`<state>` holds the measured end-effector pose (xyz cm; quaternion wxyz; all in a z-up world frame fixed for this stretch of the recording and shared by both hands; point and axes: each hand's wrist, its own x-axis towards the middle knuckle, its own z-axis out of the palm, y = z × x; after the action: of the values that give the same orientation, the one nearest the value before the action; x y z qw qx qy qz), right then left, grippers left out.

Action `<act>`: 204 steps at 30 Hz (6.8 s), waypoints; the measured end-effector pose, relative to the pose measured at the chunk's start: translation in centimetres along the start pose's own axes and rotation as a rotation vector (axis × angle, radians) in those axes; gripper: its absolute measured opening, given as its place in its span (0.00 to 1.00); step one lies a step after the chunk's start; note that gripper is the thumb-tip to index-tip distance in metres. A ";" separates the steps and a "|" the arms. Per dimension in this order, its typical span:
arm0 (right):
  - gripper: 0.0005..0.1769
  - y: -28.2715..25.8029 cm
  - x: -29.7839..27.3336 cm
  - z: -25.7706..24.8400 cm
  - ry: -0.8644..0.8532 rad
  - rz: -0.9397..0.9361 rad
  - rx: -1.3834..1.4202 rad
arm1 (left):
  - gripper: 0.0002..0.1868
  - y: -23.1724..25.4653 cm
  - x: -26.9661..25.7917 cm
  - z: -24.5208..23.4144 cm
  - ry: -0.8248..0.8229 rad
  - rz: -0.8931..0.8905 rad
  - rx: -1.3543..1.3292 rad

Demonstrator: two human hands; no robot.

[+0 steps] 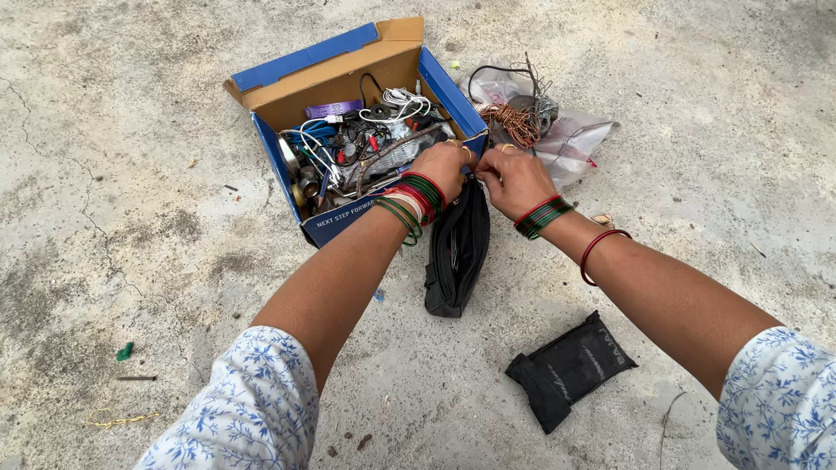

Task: The person places a wrench and a pair of scissors into a black pouch, zips it closed, and puts it inside a blue cardboard box. They then gather small metal components, place them into a second black pouch, and add it to the box.

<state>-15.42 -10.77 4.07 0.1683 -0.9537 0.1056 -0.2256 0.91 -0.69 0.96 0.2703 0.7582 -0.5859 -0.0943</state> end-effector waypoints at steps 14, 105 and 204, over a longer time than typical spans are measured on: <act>0.02 -3.6 -3.0 -1.1 -0.066 -0.045 -0.060 | 0.07 -0.9 1.4 -1.2 -0.114 0.042 0.039; 0.09 -7.4 -6.2 -3.8 -0.574 0.125 0.290 | 0.18 0.0 -5.0 -3.0 -0.058 -0.139 -0.016; 0.44 -7.0 13.3 -5.1 0.233 0.527 1.424 | 0.19 -5.2 -10.3 -19.9 0.318 -0.284 -1.138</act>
<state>-5.28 -9.38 16.25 0.7780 -0.5286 0.1757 -0.2907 11.43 15.80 13.12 0.7023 0.5701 -0.2891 -0.3133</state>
